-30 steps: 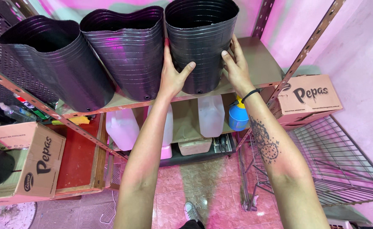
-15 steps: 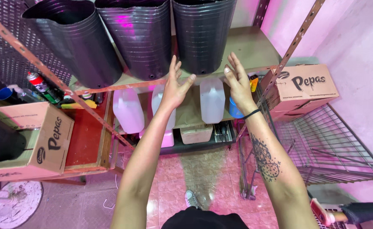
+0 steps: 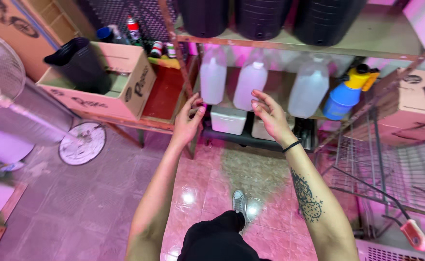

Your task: The person repeatedly picks up white plastic jugs and black flexible plant pots from a cardboard box and places them onto metal shelves. They also handle a blue and yellow spray bottle, moving it between shelves. The task involves organizing these items by stacking and arranging them on the shelving unit.

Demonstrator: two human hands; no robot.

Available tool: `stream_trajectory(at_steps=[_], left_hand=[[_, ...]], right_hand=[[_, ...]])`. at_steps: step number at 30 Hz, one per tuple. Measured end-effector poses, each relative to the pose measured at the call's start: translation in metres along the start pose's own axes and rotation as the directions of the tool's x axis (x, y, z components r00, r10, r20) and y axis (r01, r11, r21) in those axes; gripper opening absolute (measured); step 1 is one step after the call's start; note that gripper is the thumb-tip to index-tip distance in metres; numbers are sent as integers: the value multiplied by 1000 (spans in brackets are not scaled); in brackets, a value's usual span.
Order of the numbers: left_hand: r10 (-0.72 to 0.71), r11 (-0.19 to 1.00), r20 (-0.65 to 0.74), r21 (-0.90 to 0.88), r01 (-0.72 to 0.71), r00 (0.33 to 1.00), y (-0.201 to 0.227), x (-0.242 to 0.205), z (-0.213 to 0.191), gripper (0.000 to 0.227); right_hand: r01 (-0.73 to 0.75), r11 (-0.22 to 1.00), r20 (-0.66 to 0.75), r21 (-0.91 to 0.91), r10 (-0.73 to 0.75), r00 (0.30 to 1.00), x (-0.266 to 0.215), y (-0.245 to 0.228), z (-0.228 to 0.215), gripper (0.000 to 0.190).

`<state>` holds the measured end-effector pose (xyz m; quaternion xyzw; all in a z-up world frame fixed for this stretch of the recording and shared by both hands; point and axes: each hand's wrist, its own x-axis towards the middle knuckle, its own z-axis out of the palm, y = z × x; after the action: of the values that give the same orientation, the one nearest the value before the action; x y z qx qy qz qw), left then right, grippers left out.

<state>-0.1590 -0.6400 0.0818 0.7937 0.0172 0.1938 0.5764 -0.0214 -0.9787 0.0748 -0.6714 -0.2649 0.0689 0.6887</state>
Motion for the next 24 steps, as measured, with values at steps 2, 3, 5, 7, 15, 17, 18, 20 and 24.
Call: stream_trajectory(at_steps=[2,3,5,7,15,17,18,20,24], left_hand=[[-64,996,-54,56,67,997,-7,-28,-39,69],[-121,987,-80,97,128,989,-11,-42,-56,68],[-120,988,-154,75,133,981,-20,-66,-92,64],[-121,989,-222,52,136,968,-39,-87,-124,61],[-176,962,-434,112,247,883,-89,-117,-237,57],[-179,966,-469,82,245,865,-90,-110,-264,56],[-177,971,-488,57,234,854,-91,-105,-279,56],[-178,970,-510,51,236,841,-110,-85,-316,58],[-180,971,-552,34,238,814,-162,-26,-397,59]], right_hand=[[-36,999,63,29,35,997,0,11,47,61],[-76,996,96,44,72,993,0,17,68,62],[-104,994,155,41,97,983,1,7,115,62],[-135,990,207,34,125,970,1,2,156,63],[-153,988,397,16,135,908,60,21,279,64],[-156,988,419,12,136,897,83,11,308,63],[-157,988,425,11,137,895,95,6,323,62],[-153,988,442,9,134,887,128,14,353,63],[-171,985,450,5,150,881,208,38,421,64]])
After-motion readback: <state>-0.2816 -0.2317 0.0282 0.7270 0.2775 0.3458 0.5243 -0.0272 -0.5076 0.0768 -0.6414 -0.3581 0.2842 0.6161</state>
